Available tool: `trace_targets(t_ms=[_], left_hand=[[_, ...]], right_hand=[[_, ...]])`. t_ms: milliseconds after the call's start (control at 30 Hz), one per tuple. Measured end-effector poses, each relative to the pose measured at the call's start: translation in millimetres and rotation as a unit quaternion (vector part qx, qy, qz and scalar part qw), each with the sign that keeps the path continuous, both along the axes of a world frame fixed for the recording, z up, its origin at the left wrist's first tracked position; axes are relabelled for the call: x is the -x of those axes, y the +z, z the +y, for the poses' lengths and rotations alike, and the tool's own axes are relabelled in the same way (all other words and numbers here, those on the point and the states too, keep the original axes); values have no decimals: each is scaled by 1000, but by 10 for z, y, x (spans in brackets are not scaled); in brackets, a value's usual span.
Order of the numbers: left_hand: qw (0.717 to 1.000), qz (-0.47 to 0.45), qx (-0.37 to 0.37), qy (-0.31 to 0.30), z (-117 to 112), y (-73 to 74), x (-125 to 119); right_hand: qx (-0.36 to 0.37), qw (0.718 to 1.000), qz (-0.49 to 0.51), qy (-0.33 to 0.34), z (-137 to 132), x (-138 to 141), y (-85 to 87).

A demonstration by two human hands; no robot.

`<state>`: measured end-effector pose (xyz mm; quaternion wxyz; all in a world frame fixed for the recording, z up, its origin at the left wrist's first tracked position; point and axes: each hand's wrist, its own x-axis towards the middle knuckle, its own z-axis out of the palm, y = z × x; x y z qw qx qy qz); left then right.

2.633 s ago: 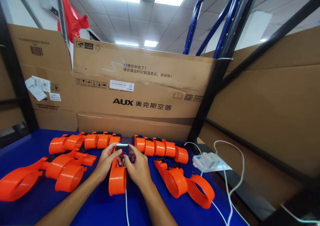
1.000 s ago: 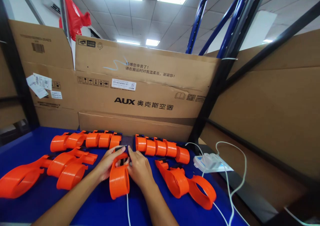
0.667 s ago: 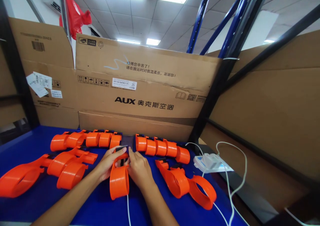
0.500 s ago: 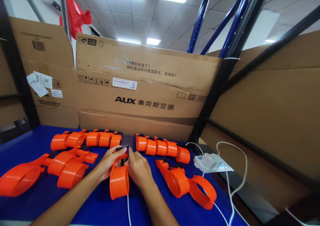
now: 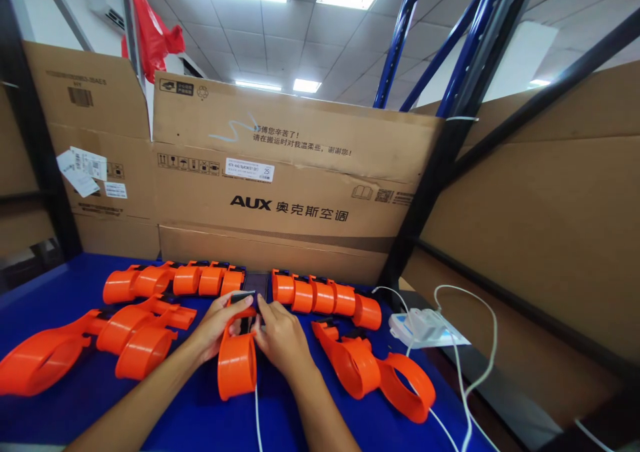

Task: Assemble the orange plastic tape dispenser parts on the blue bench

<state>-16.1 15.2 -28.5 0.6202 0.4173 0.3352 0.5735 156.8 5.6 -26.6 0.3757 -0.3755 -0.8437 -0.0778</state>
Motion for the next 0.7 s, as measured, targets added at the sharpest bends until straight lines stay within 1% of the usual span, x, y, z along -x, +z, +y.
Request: trace_targets(t_ms=[167, 333, 433, 700], left_hand=[[999, 35, -36, 15, 26, -38, -12], [996, 56, -65, 3, 18, -34, -30], [995, 61, -80, 2, 12, -27, -25], [991, 76, -107, 22, -22, 9, -30]], right_hand=[[15, 998, 62, 7, 2, -26, 37], [18, 993, 117, -7, 3, 19, 6], [23, 991, 128, -5, -6, 40, -6], [38, 992, 123, 16, -27, 48, 11]])
